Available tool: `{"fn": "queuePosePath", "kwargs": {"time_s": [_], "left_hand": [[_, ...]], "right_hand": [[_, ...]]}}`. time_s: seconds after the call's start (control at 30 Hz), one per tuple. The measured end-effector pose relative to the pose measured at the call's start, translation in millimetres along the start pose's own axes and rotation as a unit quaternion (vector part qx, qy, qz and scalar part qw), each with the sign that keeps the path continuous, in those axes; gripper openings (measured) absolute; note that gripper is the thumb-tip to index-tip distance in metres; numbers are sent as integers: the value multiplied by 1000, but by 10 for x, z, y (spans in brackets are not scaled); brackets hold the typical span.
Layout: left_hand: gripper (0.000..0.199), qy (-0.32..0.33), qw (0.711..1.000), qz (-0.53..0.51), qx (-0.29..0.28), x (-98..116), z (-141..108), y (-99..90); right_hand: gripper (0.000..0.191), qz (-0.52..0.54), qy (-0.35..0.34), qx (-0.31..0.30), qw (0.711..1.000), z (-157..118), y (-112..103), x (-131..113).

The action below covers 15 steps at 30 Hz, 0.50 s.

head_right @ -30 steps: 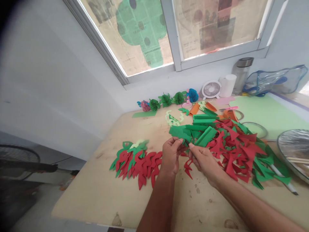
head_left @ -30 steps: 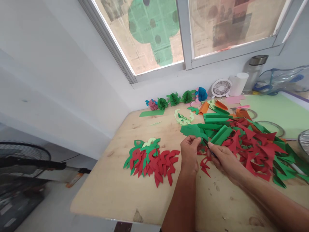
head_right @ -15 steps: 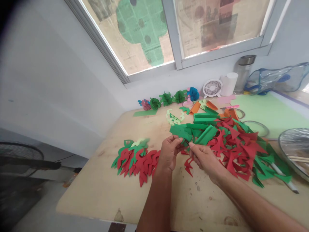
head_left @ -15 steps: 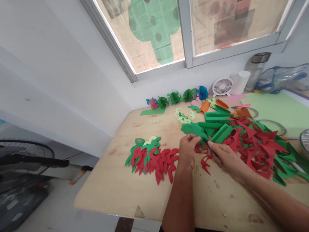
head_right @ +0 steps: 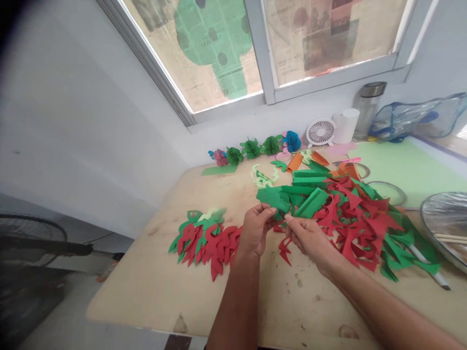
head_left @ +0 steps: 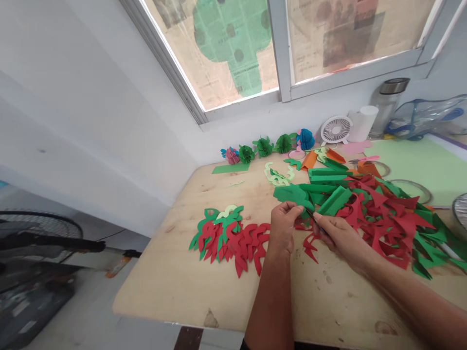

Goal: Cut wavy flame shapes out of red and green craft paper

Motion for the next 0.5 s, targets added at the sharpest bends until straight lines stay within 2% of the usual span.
{"fn": "queuePosePath", "kwargs": {"time_s": [0.5], "left_hand": [[25, -10, 999, 27, -35, 54, -50, 35]], "right_hand": [[48, 19, 5, -13, 1000, -23, 8, -15]]}}
Point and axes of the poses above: each hand's wrist, its own z-axis towards the middle knuckle, its own y-axis out of the palm, x = y × z, the point moved 6 cm from there along z, towards the middle knuckle, and after that the axes turned 2 degrees about -y, right-handed, at the moved point
